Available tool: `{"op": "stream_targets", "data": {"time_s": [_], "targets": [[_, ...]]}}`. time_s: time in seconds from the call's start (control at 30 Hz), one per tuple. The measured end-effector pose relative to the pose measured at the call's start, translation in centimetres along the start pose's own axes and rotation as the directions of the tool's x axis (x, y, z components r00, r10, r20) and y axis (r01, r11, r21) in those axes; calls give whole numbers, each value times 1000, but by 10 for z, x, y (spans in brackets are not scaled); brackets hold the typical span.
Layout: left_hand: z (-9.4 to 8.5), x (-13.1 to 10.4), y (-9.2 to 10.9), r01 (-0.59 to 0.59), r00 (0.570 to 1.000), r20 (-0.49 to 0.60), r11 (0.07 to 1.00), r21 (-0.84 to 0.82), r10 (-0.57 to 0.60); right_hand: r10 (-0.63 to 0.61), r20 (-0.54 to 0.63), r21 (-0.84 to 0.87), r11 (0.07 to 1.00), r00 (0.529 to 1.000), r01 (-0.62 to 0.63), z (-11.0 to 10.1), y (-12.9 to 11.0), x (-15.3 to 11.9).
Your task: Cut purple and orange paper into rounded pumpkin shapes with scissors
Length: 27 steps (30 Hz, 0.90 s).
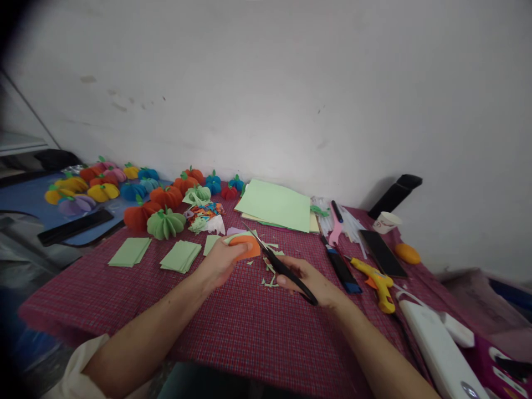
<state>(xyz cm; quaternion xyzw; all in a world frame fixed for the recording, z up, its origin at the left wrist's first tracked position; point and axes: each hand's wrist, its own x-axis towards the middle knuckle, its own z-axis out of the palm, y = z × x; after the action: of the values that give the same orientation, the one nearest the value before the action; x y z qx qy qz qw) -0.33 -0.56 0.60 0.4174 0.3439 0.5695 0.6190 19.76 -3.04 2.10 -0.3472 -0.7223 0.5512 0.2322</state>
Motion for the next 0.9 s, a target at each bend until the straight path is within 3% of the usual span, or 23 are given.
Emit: {"op": "stream_targets", "data": {"time_s": [0.9], "targets": [[-1, 1, -2, -29, 999, 22, 999, -17, 29, 21, 0, -39, 999, 1000, -21, -3, 4, -2]]}}
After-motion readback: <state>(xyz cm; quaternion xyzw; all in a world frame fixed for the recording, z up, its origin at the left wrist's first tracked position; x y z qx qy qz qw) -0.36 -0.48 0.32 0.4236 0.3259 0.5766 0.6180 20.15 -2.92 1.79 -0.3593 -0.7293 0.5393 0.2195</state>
